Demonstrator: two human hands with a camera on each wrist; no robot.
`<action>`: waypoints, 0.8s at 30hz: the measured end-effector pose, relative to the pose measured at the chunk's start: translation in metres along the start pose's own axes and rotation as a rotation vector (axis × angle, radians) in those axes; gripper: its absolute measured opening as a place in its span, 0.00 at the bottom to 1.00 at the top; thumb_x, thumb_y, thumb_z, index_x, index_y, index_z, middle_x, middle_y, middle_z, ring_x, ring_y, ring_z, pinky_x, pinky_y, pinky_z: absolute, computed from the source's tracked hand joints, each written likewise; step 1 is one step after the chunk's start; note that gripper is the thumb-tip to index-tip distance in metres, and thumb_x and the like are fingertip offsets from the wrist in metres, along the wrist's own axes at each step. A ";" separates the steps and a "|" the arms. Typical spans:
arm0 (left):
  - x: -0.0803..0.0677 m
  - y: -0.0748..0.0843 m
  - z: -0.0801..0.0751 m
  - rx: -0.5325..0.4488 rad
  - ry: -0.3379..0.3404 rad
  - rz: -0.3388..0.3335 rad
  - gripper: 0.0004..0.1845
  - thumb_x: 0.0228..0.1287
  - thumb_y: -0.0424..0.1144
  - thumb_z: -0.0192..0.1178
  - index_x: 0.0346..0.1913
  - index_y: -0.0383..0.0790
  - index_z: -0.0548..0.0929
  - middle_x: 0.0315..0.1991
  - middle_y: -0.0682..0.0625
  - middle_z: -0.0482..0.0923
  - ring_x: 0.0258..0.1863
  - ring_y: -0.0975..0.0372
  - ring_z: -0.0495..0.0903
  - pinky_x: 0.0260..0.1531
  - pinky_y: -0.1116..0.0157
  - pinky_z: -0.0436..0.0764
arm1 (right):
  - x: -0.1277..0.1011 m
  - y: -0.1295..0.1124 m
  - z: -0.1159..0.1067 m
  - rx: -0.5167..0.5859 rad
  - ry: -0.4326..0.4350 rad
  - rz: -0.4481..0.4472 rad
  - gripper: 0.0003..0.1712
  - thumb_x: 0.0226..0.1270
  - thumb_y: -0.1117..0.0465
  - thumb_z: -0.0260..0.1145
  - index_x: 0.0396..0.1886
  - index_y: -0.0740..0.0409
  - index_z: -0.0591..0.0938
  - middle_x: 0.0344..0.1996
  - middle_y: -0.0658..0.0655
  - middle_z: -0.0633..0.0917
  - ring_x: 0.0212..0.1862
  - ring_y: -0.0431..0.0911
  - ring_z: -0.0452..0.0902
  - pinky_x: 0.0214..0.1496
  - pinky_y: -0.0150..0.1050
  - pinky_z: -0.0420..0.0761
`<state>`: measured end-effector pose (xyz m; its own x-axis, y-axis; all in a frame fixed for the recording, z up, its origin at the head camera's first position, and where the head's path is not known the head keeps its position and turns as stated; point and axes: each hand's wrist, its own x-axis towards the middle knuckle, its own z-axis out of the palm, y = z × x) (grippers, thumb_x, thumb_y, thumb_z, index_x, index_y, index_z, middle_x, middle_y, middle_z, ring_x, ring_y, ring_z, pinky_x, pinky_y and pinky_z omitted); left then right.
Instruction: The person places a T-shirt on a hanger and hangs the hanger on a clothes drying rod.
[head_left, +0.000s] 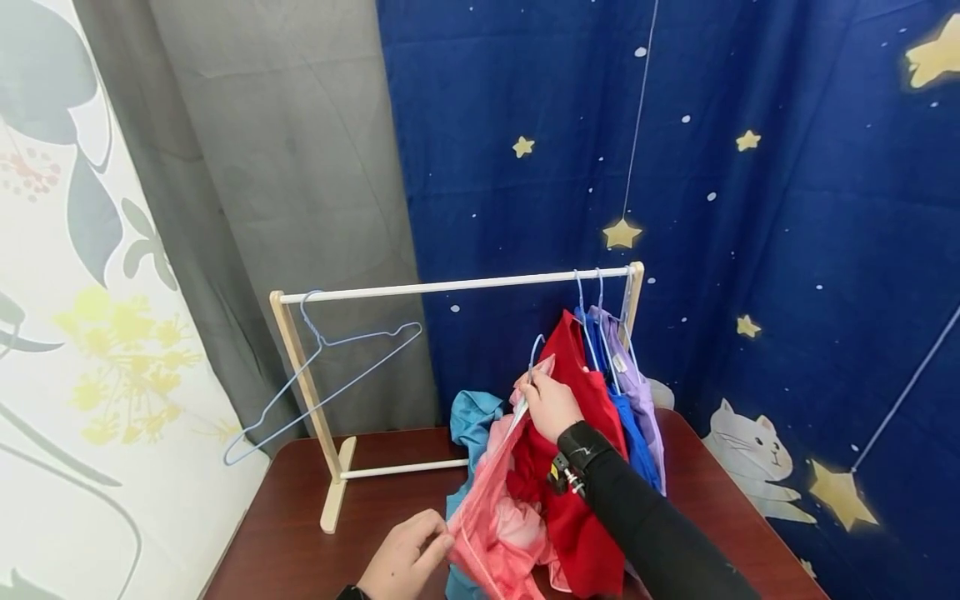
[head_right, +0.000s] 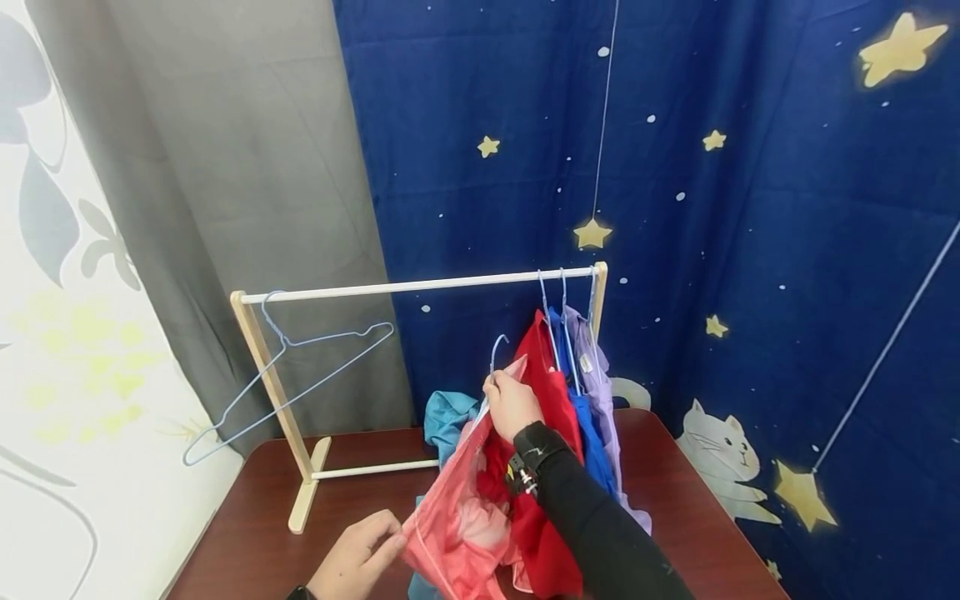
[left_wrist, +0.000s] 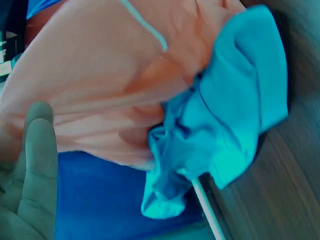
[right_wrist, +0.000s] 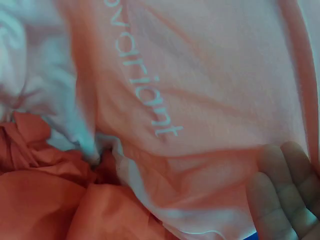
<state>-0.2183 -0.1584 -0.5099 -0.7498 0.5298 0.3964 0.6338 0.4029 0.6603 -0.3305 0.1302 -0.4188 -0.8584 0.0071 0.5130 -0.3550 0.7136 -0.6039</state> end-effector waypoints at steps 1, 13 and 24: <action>0.000 -0.001 -0.002 0.030 0.022 0.027 0.10 0.77 0.45 0.56 0.33 0.55 0.74 0.29 0.64 0.68 0.28 0.73 0.70 0.30 0.71 0.72 | -0.001 0.000 0.000 -0.007 -0.009 0.001 0.10 0.77 0.61 0.59 0.47 0.59 0.84 0.35 0.56 0.88 0.41 0.57 0.86 0.51 0.54 0.82; 0.056 0.017 -0.021 0.243 0.197 -0.055 0.13 0.74 0.38 0.59 0.30 0.53 0.72 0.25 0.61 0.66 0.26 0.68 0.68 0.29 0.68 0.72 | -0.009 -0.005 0.005 -0.065 -0.134 -0.098 0.04 0.73 0.61 0.63 0.37 0.53 0.83 0.27 0.50 0.84 0.32 0.48 0.81 0.40 0.46 0.81; 0.074 -0.005 -0.011 0.173 0.267 -0.212 0.05 0.73 0.38 0.59 0.36 0.46 0.76 0.34 0.55 0.72 0.34 0.63 0.75 0.39 0.61 0.78 | -0.008 -0.006 0.002 0.046 -0.076 0.063 0.11 0.75 0.55 0.61 0.35 0.52 0.85 0.27 0.51 0.83 0.36 0.49 0.79 0.47 0.47 0.78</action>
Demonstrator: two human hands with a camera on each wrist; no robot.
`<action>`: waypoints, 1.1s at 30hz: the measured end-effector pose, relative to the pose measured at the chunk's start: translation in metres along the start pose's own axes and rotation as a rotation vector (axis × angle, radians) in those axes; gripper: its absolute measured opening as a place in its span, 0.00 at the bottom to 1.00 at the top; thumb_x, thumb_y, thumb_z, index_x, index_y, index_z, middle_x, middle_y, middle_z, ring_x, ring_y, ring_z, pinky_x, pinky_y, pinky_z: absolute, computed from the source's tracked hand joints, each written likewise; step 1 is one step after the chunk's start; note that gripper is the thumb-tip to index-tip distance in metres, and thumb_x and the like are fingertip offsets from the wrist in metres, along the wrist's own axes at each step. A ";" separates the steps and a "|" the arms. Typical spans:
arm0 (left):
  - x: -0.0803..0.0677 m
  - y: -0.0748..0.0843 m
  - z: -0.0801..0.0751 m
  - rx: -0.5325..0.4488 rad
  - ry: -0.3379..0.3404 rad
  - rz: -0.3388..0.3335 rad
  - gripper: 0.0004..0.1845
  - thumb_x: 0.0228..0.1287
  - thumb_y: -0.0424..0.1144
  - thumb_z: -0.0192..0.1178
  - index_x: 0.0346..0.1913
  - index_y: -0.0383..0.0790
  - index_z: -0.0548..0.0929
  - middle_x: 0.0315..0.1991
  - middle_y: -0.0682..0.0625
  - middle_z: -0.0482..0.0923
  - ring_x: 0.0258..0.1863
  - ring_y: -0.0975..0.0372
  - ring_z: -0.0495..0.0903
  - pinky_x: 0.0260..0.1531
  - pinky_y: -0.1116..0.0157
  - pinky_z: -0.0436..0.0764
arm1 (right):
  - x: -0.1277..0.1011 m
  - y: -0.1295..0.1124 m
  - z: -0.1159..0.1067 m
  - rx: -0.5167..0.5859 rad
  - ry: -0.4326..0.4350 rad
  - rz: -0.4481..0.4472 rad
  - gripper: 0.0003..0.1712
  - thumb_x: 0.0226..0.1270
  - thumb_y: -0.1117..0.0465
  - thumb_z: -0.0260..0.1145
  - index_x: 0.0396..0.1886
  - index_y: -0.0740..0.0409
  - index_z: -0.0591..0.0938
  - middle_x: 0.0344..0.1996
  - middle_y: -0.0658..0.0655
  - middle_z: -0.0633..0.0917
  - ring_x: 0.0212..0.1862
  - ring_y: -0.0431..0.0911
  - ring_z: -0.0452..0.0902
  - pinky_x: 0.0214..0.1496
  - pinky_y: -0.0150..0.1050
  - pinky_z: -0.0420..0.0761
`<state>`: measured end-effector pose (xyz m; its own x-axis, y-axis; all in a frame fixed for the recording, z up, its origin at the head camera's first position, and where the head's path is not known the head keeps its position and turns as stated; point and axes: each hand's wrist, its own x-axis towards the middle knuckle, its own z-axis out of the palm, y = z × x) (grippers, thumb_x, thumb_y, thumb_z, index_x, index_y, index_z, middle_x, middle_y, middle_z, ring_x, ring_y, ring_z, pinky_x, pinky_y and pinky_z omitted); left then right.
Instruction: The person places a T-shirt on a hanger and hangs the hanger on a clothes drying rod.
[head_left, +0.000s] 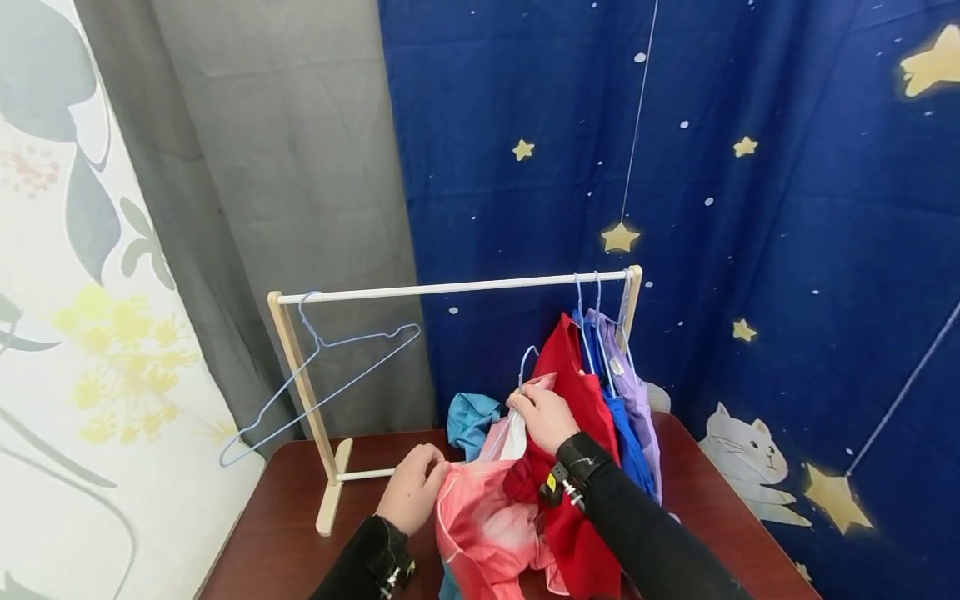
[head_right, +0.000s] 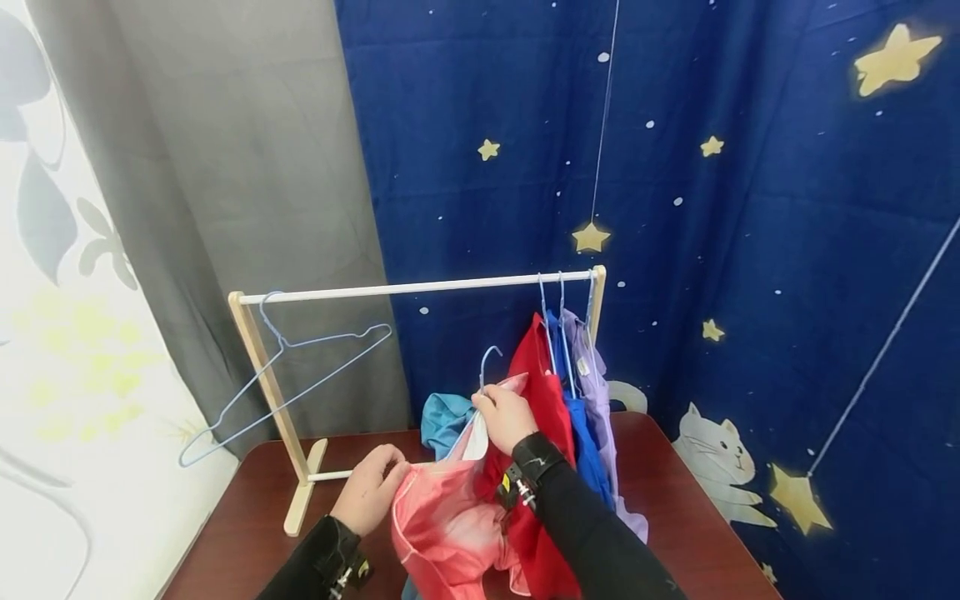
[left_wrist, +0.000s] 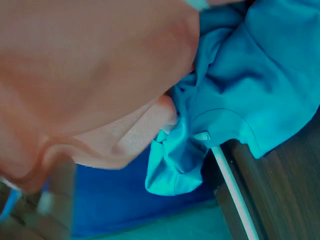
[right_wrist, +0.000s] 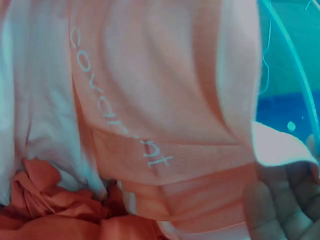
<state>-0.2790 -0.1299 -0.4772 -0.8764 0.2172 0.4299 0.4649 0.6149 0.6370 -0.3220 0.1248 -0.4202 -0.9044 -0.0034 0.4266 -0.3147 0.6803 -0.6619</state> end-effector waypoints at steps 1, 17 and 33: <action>-0.003 0.000 -0.001 -0.003 -0.009 -0.040 0.05 0.73 0.41 0.60 0.38 0.46 0.76 0.35 0.54 0.73 0.35 0.63 0.76 0.41 0.59 0.78 | 0.000 0.001 0.000 0.004 0.012 0.009 0.11 0.76 0.55 0.61 0.36 0.52 0.86 0.28 0.51 0.84 0.36 0.50 0.79 0.47 0.47 0.78; -0.029 0.028 -0.003 0.095 -0.193 -0.066 0.10 0.74 0.44 0.57 0.33 0.47 0.74 0.21 0.56 0.69 0.22 0.65 0.70 0.25 0.64 0.71 | -0.002 0.000 0.011 -0.050 0.093 -0.021 0.11 0.73 0.52 0.65 0.44 0.51 0.89 0.31 0.52 0.88 0.38 0.54 0.84 0.47 0.49 0.82; -0.026 0.033 0.007 0.051 -0.132 0.004 0.07 0.69 0.39 0.65 0.38 0.49 0.76 0.29 0.58 0.71 0.29 0.66 0.73 0.30 0.66 0.76 | -0.011 -0.001 0.020 -0.073 0.097 -0.019 0.10 0.71 0.52 0.67 0.43 0.50 0.90 0.33 0.51 0.90 0.39 0.53 0.85 0.48 0.49 0.82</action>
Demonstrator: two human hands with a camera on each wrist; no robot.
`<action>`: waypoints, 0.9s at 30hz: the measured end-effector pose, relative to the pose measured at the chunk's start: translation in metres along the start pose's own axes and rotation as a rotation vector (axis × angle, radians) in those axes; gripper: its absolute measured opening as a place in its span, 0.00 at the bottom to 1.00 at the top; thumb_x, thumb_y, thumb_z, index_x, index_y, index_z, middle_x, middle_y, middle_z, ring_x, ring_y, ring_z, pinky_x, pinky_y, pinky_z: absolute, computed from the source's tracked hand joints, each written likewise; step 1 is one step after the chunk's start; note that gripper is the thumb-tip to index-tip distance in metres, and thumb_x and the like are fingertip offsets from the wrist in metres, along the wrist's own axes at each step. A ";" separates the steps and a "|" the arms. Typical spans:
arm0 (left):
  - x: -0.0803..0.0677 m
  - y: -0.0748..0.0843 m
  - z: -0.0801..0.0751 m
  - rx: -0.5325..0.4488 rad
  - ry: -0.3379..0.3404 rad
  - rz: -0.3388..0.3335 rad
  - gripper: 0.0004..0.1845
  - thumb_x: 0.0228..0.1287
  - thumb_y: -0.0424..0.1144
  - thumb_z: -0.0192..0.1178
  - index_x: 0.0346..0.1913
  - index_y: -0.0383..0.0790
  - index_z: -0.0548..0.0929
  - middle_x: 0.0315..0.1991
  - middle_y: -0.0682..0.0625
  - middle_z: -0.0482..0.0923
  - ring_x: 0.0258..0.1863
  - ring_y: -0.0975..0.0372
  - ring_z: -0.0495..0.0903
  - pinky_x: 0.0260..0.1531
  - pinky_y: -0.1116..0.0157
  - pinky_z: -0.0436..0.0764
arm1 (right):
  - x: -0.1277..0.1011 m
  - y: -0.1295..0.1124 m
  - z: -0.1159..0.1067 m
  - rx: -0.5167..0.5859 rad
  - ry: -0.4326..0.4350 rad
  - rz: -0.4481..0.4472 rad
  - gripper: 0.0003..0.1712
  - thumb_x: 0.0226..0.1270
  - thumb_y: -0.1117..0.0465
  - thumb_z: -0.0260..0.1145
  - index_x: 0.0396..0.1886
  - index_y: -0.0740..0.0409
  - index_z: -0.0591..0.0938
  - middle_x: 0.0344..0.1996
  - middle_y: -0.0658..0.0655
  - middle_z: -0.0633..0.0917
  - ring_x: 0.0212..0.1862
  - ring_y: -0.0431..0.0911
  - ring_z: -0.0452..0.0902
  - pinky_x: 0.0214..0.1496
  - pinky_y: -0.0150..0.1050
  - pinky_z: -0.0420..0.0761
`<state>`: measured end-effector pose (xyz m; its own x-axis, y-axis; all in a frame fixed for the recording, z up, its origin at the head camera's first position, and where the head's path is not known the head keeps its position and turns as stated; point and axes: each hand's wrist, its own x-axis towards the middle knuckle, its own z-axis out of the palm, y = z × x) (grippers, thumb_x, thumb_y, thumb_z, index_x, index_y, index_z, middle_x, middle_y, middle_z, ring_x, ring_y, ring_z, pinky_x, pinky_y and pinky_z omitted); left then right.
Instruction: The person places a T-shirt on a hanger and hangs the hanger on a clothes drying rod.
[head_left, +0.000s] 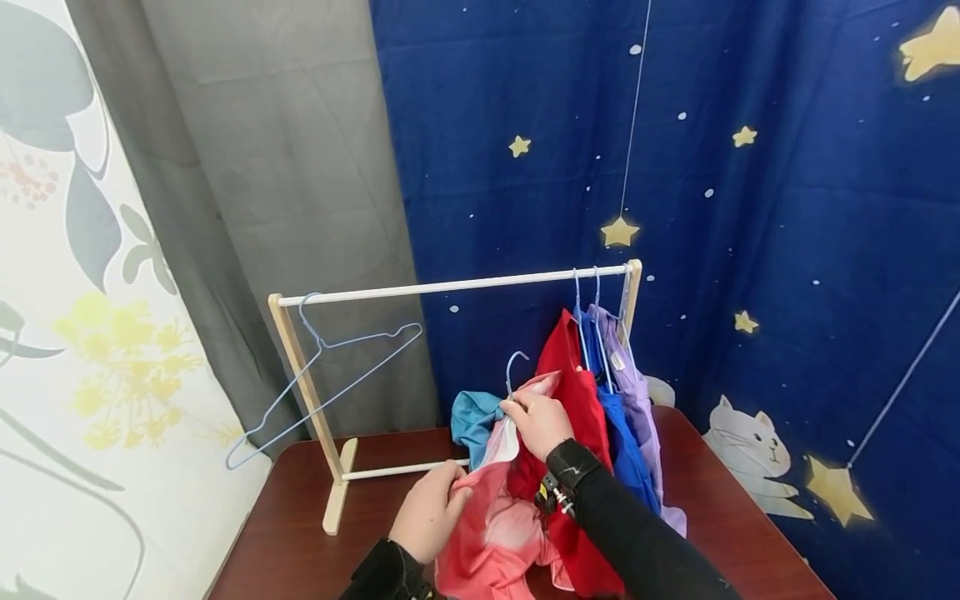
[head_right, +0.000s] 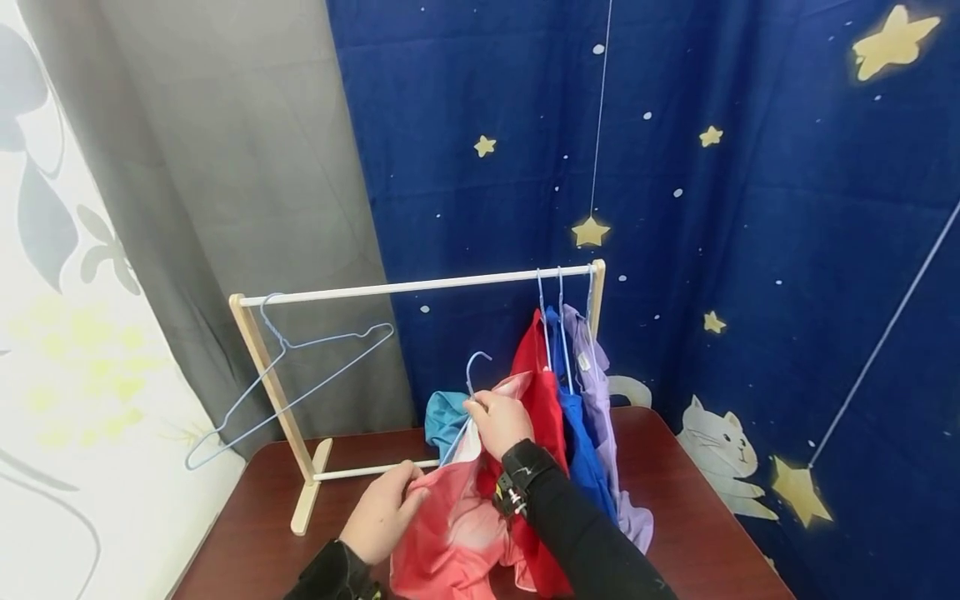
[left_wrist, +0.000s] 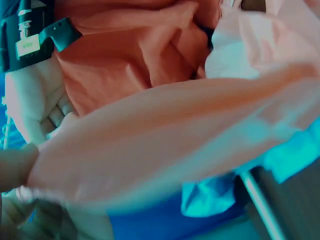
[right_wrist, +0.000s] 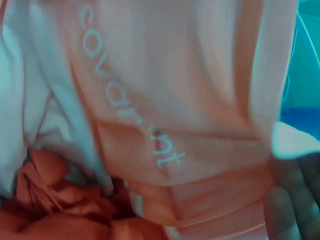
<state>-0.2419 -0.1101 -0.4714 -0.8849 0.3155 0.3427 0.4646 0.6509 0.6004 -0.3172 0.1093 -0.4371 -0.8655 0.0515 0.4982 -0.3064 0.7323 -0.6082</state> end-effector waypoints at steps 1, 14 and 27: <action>0.002 0.002 0.003 0.040 0.048 0.024 0.07 0.68 0.39 0.66 0.38 0.49 0.76 0.30 0.59 0.70 0.30 0.66 0.73 0.31 0.65 0.76 | 0.000 -0.001 0.000 0.011 -0.001 -0.002 0.11 0.71 0.52 0.67 0.44 0.50 0.90 0.34 0.51 0.90 0.39 0.53 0.85 0.49 0.50 0.82; -0.011 -0.005 0.021 0.166 0.046 -0.125 0.13 0.69 0.49 0.65 0.39 0.44 0.75 0.28 0.54 0.68 0.27 0.63 0.70 0.28 0.61 0.73 | 0.001 0.005 -0.002 0.126 0.003 0.049 0.10 0.72 0.52 0.66 0.39 0.52 0.88 0.27 0.52 0.86 0.34 0.52 0.83 0.44 0.48 0.81; -0.020 -0.010 0.009 0.120 0.059 -0.003 0.15 0.78 0.50 0.52 0.29 0.52 0.70 0.20 0.59 0.63 0.21 0.66 0.66 0.26 0.65 0.67 | 0.023 0.027 0.004 0.285 -0.194 0.049 0.23 0.74 0.67 0.49 0.64 0.66 0.79 0.46 0.62 0.86 0.49 0.60 0.81 0.53 0.48 0.80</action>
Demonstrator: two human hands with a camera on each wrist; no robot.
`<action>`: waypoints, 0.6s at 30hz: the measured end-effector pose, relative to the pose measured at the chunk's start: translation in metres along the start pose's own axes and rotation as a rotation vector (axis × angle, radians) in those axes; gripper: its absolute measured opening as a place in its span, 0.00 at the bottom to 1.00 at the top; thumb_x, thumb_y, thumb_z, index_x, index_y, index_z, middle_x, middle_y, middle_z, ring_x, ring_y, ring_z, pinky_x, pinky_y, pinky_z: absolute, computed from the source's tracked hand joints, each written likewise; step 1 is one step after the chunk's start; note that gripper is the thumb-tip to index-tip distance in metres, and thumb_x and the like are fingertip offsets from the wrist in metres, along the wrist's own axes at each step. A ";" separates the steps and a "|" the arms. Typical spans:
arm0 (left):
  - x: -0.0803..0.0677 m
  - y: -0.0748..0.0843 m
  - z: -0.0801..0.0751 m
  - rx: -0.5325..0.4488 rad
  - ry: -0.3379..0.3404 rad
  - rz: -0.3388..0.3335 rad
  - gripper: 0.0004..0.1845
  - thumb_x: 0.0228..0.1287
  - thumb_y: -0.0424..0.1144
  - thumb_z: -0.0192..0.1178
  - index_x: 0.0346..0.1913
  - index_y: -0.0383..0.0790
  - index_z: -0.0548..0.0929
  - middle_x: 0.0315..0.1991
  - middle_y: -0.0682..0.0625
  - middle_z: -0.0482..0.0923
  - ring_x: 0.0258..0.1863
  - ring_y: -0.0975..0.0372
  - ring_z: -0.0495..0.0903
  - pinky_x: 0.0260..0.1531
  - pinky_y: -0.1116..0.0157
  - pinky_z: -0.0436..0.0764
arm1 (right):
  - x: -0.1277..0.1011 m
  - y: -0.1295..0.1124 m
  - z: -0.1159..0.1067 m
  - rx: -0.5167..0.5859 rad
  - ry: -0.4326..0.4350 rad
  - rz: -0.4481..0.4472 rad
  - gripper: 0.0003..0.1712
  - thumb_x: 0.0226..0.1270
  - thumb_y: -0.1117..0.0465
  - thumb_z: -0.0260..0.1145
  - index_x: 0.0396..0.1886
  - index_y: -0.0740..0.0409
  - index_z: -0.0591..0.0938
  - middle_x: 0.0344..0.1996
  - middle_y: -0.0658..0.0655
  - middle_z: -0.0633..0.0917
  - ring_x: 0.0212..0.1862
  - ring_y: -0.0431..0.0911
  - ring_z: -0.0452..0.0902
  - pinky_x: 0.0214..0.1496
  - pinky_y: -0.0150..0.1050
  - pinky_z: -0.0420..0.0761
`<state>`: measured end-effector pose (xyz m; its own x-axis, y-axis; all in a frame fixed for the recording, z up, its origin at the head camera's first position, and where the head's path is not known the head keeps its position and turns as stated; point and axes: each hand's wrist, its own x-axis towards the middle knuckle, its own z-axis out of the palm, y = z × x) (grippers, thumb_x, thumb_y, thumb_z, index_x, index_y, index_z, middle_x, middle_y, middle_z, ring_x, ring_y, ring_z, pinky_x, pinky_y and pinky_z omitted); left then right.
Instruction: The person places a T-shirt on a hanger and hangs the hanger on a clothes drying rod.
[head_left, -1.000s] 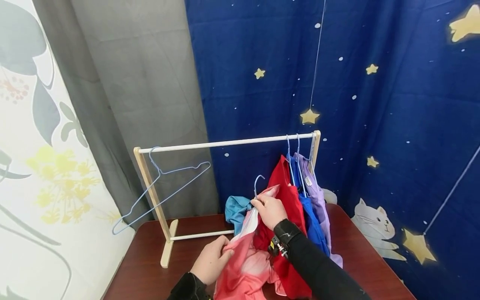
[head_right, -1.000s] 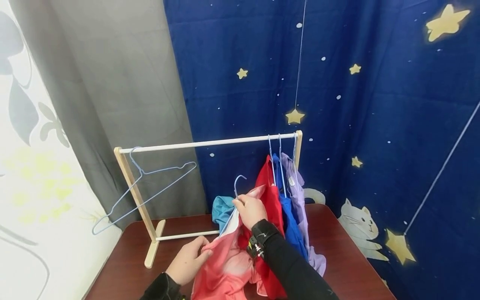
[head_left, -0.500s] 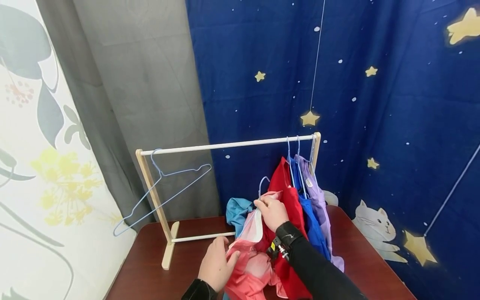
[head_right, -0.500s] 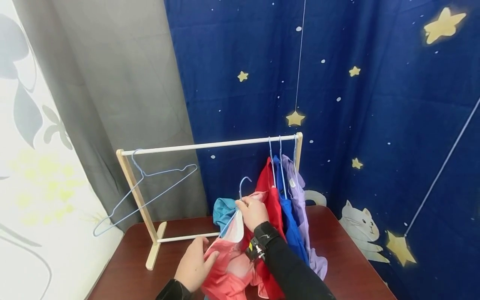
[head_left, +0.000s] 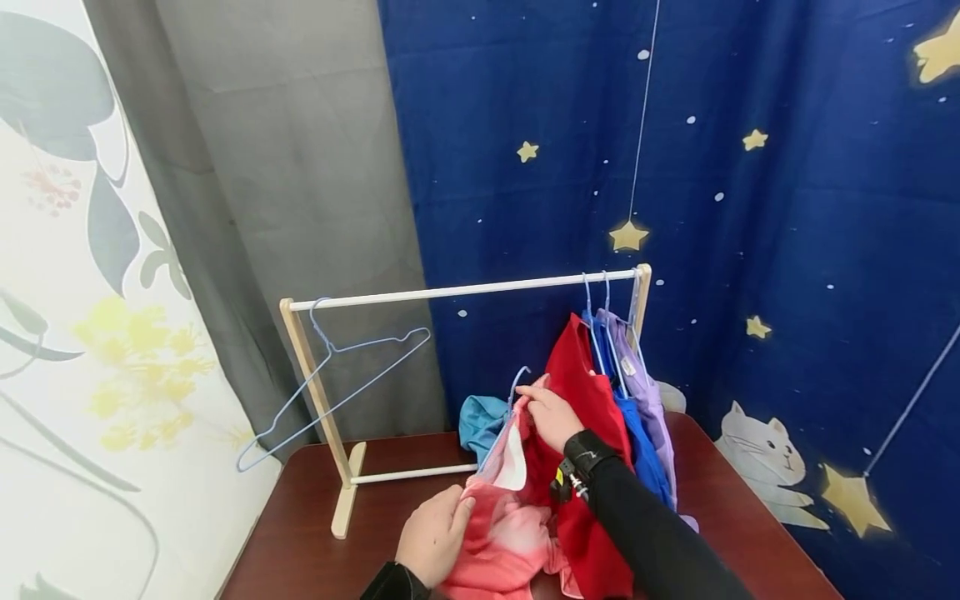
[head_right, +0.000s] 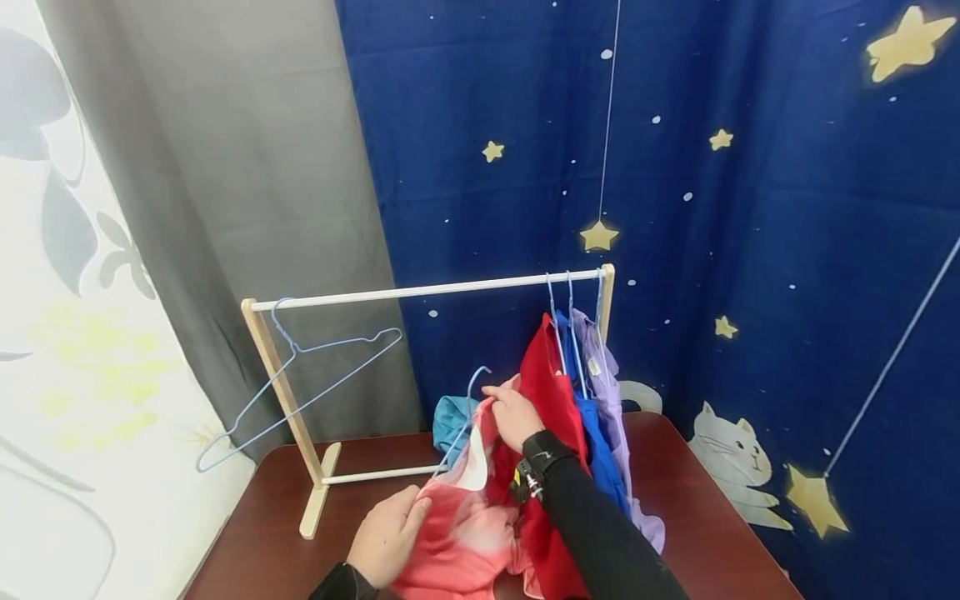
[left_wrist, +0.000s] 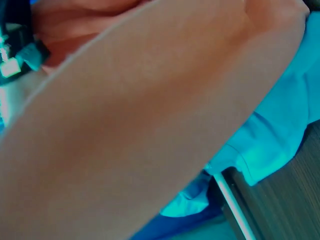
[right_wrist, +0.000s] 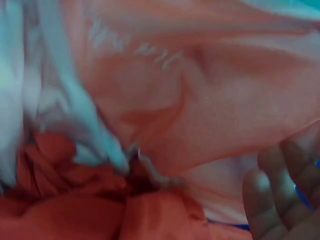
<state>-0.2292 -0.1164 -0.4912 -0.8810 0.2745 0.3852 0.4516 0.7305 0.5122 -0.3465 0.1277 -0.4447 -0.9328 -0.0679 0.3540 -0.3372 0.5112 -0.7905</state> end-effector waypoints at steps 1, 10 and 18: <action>-0.002 0.000 -0.001 -0.001 0.006 0.018 0.15 0.78 0.50 0.52 0.29 0.53 0.70 0.20 0.60 0.62 0.21 0.67 0.65 0.26 0.65 0.66 | 0.004 0.003 -0.001 -0.056 0.029 -0.007 0.23 0.74 0.67 0.49 0.62 0.66 0.80 0.49 0.64 0.85 0.53 0.61 0.79 0.57 0.50 0.77; -0.016 0.001 -0.012 -0.032 0.032 0.040 0.16 0.76 0.48 0.55 0.26 0.55 0.69 0.20 0.61 0.62 0.22 0.68 0.65 0.28 0.67 0.66 | 0.020 0.020 -0.012 -0.320 0.215 -0.062 0.19 0.71 0.69 0.52 0.54 0.71 0.83 0.45 0.69 0.82 0.50 0.64 0.79 0.56 0.55 0.75; -0.016 0.002 -0.020 -0.183 -0.021 -0.059 0.13 0.76 0.45 0.55 0.29 0.52 0.73 0.22 0.59 0.67 0.25 0.68 0.69 0.30 0.66 0.68 | 0.022 0.027 -0.014 -0.290 0.250 -0.004 0.26 0.70 0.68 0.52 0.67 0.69 0.75 0.53 0.74 0.79 0.58 0.65 0.73 0.62 0.57 0.71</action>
<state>-0.2114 -0.1314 -0.4810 -0.9085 0.2494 0.3352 0.4157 0.6201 0.6653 -0.3744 0.1521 -0.4508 -0.8598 0.1225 0.4957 -0.2572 0.7347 -0.6277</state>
